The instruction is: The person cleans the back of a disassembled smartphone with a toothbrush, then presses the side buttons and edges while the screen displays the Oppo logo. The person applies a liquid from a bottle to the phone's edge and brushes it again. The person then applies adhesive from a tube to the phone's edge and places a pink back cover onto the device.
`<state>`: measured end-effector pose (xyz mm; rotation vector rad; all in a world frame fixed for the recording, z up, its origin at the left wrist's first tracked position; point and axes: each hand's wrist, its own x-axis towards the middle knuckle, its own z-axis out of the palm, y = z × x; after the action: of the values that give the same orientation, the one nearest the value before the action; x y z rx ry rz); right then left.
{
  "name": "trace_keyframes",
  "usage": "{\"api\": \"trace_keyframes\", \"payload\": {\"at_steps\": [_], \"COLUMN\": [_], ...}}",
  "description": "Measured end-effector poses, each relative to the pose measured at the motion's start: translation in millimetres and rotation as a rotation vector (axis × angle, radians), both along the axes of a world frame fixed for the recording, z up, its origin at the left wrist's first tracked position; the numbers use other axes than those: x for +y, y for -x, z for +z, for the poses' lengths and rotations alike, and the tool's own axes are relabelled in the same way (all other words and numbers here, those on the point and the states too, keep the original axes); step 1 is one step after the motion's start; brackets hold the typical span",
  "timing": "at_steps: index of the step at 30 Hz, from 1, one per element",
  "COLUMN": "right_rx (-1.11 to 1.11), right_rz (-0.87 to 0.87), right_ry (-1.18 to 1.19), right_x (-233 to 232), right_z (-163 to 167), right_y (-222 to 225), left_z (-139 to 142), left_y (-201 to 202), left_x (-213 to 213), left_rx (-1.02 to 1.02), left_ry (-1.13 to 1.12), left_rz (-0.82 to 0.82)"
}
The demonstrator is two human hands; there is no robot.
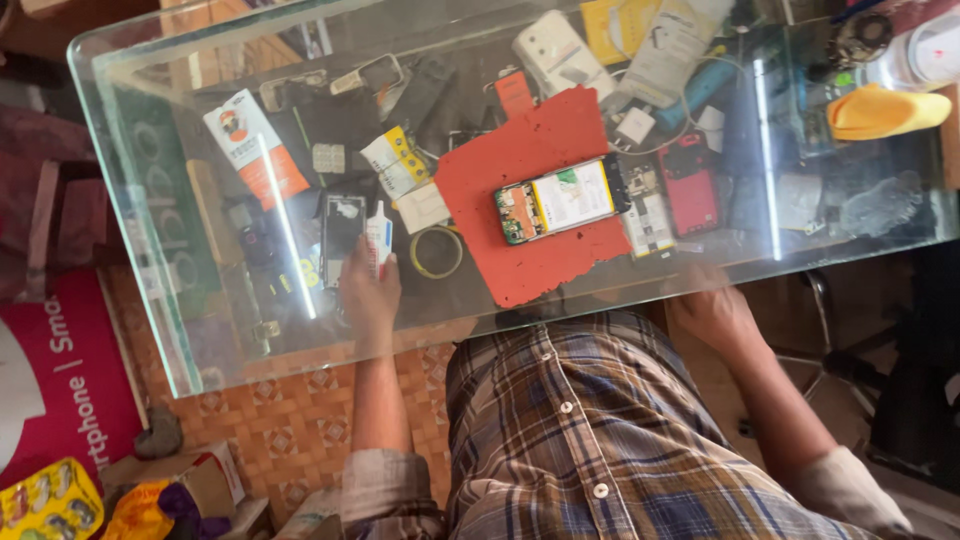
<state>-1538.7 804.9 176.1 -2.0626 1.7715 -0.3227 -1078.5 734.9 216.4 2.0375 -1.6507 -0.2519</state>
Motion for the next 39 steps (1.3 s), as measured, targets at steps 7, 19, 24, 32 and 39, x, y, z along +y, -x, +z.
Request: {"api": "trace_keyframes", "payload": {"at_steps": [7,19,24,32,39], "right_rx": [0.038,-0.064,-0.078,-0.076,0.061], "right_rz": [-0.329,-0.38,-0.351,-0.327,-0.256], "right_ry": [0.186,0.007,0.051,-0.049,0.103], "right_x": [-63,-91,-87,-96,-98], "right_z": [13,10,17,18,9], "right_y": [-18,-9,-8,-7,-7], "left_z": [-3,-5,-13,-25,-18], "left_y": [12,17,19,38,48], "left_x": [-22,37,77,112,125], "left_rx": [-0.171,-0.256,-0.275,-0.226,-0.063], "left_ry": [0.032,0.184,0.135,0.151,0.059], "left_rz": [0.005,-0.03,-0.076,-0.258,-0.508]}}
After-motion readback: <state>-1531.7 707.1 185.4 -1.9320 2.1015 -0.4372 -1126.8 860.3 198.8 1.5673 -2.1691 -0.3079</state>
